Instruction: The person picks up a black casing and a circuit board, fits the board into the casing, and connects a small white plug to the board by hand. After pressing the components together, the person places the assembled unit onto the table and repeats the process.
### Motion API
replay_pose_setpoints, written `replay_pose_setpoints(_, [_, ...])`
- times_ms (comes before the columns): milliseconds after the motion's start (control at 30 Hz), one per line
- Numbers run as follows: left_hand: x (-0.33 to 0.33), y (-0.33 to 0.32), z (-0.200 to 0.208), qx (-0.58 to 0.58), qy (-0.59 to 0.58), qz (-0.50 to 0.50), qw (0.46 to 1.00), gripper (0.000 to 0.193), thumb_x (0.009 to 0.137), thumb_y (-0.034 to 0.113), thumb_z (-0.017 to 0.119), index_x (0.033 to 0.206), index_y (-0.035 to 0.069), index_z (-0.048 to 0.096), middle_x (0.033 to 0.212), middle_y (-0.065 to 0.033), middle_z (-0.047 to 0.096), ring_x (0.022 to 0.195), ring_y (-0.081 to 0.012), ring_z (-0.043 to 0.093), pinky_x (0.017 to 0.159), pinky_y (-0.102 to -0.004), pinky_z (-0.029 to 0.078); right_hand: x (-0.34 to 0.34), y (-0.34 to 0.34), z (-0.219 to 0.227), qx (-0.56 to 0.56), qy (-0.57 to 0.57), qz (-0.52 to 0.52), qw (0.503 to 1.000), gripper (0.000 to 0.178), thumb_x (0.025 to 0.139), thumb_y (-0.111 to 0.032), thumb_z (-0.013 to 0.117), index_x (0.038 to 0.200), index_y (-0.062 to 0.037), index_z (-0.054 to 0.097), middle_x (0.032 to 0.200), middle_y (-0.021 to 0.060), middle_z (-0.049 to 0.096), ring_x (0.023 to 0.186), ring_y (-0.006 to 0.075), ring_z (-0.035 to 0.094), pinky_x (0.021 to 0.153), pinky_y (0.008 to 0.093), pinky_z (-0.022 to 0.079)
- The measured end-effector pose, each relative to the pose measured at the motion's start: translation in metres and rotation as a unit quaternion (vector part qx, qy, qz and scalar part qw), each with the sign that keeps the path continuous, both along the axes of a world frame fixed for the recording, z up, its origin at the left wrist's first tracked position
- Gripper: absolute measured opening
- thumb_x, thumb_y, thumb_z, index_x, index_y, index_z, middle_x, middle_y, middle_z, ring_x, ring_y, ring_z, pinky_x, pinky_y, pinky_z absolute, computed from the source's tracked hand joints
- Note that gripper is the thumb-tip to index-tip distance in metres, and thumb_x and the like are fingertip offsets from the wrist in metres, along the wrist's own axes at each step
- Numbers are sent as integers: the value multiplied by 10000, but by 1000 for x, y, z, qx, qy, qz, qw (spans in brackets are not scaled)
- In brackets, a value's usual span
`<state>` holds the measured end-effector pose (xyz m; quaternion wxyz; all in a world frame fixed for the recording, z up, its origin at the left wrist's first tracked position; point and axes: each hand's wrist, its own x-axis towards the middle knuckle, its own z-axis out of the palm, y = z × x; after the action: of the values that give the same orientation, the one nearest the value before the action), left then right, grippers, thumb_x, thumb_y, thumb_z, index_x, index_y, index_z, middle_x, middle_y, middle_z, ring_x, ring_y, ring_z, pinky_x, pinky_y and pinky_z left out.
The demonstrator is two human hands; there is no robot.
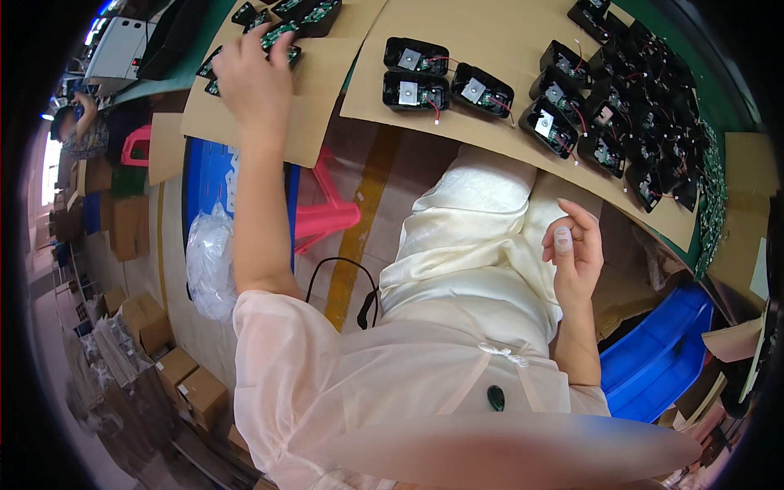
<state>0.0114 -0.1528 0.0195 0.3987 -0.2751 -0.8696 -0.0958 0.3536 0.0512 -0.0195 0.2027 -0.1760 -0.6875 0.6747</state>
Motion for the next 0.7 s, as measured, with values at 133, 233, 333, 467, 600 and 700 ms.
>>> replay_pose_setpoints(133, [30,53,-8,73,-227,-190,952,348,780,323,616,986,43,602,891,-85,587,797,-212,552,685,-323,445,1,-1,-3,-14,-21,-11,1000,283,879,-106,497,1133,12,453,776,38,504,672,72,482,538,181,407])
replay_pose_setpoints(233, [19,71,-13,23,-416,-163,895,359,800,313,608,1001,16,589,874,-80,598,729,-145,574,642,-276,450,3,-4,-1,0,-44,-3,999,232,880,-108,499,1079,12,501,801,34,520,670,71,491,539,178,407])
replay_pose_setpoints(333, [10,76,-8,24,-548,-179,817,381,805,309,608,996,-20,578,852,-86,599,672,-125,582,592,-257,464,6,-4,1,8,-56,7,998,193,879,-101,500,1035,7,536,822,31,530,668,68,497,538,178,411])
replay_pose_setpoints(467, [9,66,-9,243,-581,-224,744,322,840,231,569,1000,-46,528,848,-113,595,693,-156,610,600,-253,506,10,-7,-1,4,-52,-3,999,192,885,-121,502,1022,4,549,742,27,516,605,57,453,520,176,386])
replay_pose_setpoints(600, [64,79,21,350,-549,-289,702,278,858,161,543,1007,-58,460,858,-128,583,722,-198,623,642,-275,517,12,-2,-1,40,-39,-56,997,270,833,-71,551,1095,-14,521,828,24,521,684,69,483,574,190,404])
replay_pose_setpoints(700, [135,84,28,344,-618,-363,607,256,819,89,591,993,-39,454,866,-92,552,667,-109,566,578,-228,492,-3,1,17,106,54,-141,983,479,746,-48,634,1193,-30,462,873,33,509,697,80,469,594,191,390])
